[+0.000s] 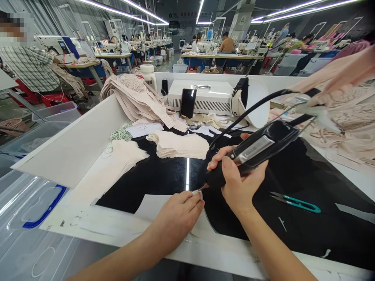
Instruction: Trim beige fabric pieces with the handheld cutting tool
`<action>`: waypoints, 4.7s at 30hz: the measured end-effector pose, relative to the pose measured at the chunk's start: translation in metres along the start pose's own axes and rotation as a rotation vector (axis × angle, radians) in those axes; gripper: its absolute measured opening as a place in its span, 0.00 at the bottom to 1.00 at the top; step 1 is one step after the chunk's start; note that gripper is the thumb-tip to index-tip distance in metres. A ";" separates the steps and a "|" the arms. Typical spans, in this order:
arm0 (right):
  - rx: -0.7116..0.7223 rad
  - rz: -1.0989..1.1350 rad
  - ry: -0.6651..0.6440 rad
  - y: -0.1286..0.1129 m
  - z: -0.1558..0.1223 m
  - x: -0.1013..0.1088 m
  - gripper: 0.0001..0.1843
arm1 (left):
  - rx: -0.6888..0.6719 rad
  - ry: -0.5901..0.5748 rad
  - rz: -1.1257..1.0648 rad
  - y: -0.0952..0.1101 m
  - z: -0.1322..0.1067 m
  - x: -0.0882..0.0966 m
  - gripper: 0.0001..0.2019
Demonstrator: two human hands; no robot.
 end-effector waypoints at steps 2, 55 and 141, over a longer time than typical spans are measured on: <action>-0.009 0.010 -0.008 0.000 0.000 -0.002 0.23 | 0.003 -0.015 -0.007 -0.001 -0.001 -0.002 0.16; 0.021 -0.081 0.053 -0.010 -0.020 0.035 0.27 | 0.012 0.232 -0.024 -0.011 -0.024 0.024 0.12; -0.030 0.011 0.011 -0.027 -0.050 0.030 0.30 | 0.001 0.181 0.068 0.016 0.016 0.030 0.06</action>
Point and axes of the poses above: each hand's wrist, its own z-axis towards the middle knuckle, its own x-axis out of the back of the hand, y = z × x, the point moved 10 cm from there along z, towards the middle knuckle, and after that the axes turned 14 degrees about -x, right-handed, at the moved point
